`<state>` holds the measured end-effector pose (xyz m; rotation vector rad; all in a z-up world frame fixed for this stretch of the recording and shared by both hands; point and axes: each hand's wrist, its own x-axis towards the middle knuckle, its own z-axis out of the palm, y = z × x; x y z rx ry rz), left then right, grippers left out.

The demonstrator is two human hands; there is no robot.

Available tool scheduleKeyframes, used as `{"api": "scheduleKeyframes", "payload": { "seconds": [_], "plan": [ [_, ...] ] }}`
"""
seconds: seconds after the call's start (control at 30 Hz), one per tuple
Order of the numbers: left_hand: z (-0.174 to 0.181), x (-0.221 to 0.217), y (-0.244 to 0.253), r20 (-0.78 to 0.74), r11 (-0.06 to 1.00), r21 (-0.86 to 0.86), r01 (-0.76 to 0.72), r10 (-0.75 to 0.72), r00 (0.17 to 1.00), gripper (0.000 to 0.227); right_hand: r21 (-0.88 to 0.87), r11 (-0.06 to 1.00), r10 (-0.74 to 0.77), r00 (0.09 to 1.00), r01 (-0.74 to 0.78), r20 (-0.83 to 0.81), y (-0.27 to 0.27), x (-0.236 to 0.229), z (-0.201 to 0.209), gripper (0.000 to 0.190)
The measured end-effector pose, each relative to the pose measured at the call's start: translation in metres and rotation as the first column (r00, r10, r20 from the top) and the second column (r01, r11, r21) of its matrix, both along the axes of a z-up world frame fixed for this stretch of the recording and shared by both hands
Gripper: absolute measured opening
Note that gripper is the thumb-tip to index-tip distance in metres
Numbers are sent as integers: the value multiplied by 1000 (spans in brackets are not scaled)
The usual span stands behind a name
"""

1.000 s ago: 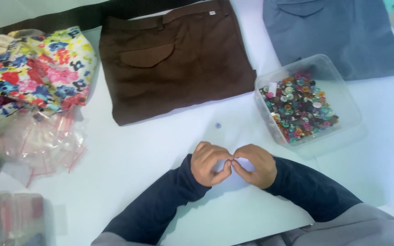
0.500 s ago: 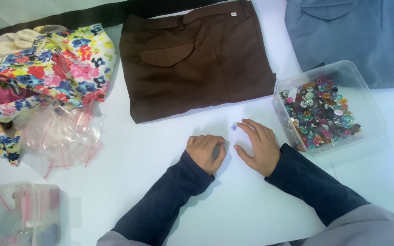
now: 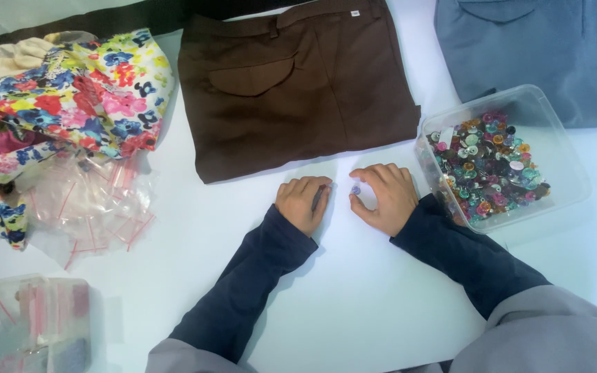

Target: The person picks through a container of buttons, selects several items, and places them into a small plastic bag.

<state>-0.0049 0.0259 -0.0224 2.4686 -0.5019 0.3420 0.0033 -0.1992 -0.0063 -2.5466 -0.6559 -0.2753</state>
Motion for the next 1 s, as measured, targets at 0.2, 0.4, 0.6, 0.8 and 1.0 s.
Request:
{"api": "scheduleKeyframes", "payload": {
  "seconds": [0.2,0.4,0.6,0.8,1.0],
  "plan": [
    [6,-3,-1,-1,999,-40,17,-17,1000,16,60,996,64,998,-64,-6,-4,3,-7,16],
    [2,-4,-2,71,999,-1,44,-44,997,18,46,995,93,996,-93,5,-2,3,-8,17],
    [3,-4,-1,40,998,3,56,-56,998,21,55,996,67,997,-65,-33,-2,3,-6,23],
    [2,-4,1,27,998,9,62,-62,998,25,80,994,74,997,-72,-21,-4,2,2,36],
    [6,-6,1,56,996,48,69,-72,996,17,141,988,57,997,-64,54,-13,-8,5,42]
  ]
}}
